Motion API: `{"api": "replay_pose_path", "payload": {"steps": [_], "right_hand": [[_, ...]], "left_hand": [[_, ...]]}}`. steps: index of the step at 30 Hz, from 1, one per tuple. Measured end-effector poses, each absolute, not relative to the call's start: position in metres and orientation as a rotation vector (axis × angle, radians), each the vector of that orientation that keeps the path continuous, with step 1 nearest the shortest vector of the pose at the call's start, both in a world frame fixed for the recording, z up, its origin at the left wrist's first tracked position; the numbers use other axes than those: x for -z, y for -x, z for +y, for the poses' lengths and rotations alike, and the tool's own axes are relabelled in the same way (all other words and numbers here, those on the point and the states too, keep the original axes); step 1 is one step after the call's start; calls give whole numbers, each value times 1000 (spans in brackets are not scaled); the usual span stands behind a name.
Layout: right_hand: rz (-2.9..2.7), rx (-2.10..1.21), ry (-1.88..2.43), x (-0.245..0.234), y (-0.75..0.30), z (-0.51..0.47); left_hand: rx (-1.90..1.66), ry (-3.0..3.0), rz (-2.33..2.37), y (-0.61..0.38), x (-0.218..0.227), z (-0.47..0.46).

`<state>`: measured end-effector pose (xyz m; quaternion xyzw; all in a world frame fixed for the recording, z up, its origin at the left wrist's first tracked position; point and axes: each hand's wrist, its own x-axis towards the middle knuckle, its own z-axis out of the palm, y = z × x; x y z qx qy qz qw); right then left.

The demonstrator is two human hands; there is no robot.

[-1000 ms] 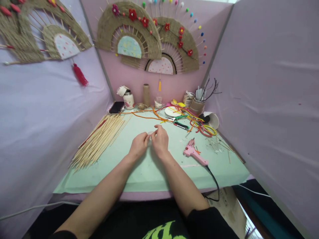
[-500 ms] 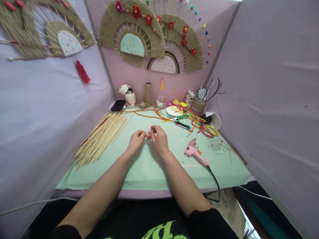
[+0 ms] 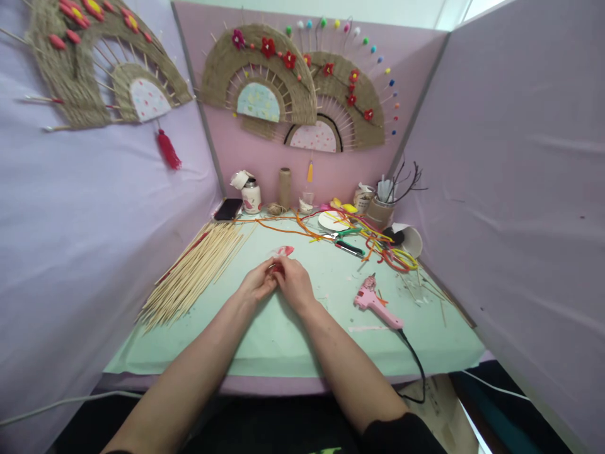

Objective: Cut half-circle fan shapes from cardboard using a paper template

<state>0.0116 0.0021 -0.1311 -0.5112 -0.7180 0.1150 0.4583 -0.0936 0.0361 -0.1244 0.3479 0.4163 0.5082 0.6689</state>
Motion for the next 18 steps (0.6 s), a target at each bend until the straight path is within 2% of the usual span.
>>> {"api": "replay_pose_path", "payload": {"steps": [11,18], "right_hand": [[-1368,-394,1052,117,-9,-8],[-1451,34,1289,118,-21,-1]], "left_hand": [[-1279,-1240,1220,93,120,32],[-1295,-1712,1233,87,113,19]]}}
